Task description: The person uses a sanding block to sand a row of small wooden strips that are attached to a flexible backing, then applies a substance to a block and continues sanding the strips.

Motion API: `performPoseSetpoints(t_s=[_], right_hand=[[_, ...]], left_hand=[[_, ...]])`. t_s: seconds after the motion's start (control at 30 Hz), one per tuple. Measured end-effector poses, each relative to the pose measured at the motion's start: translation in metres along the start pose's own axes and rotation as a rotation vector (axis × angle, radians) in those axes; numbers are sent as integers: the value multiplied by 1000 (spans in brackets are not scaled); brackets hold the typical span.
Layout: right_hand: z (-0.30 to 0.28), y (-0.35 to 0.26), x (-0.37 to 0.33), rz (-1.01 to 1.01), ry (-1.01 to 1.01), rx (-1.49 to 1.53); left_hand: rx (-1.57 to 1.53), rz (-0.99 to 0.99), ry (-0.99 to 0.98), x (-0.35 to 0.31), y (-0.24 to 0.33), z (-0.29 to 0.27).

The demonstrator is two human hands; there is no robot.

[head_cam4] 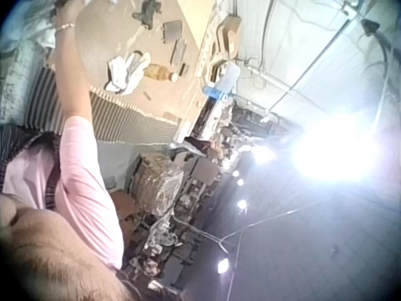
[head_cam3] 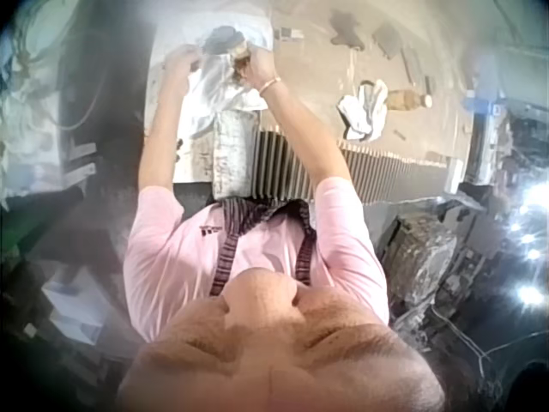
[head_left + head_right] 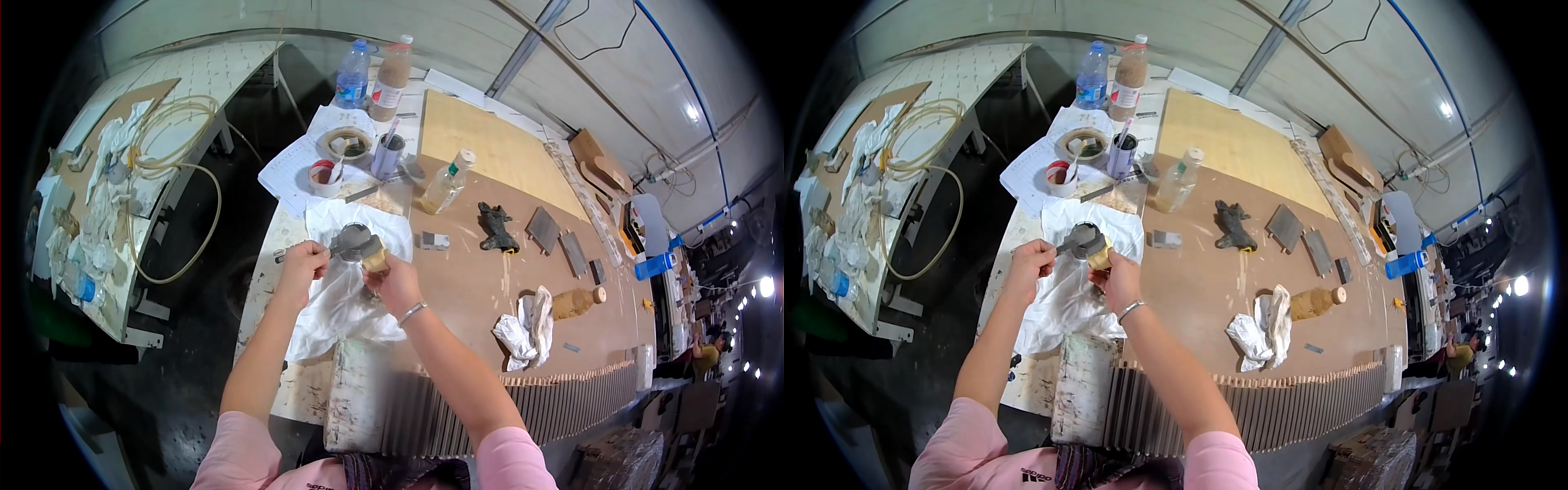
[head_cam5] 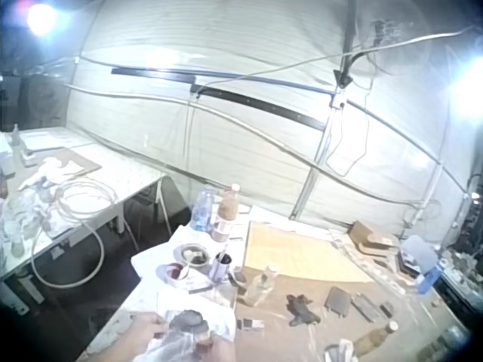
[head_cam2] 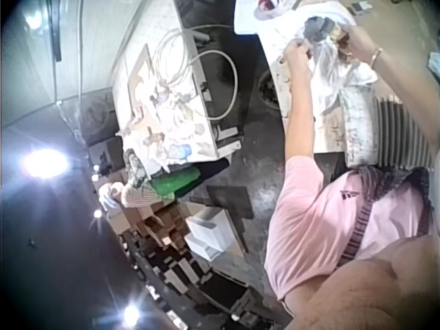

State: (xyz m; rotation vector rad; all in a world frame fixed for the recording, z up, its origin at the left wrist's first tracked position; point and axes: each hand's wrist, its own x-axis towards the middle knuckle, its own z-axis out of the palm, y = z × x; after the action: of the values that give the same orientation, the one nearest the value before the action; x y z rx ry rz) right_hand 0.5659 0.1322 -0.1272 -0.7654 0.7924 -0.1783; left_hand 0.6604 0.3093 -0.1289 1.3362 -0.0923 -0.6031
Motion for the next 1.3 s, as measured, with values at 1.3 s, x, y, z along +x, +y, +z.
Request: performPoseSetpoints(t_s=[1.3], right_hand=[[6,1,-19,-86,-67,-48]], left_hand=[[34,130,-22,-17,-23,20]])
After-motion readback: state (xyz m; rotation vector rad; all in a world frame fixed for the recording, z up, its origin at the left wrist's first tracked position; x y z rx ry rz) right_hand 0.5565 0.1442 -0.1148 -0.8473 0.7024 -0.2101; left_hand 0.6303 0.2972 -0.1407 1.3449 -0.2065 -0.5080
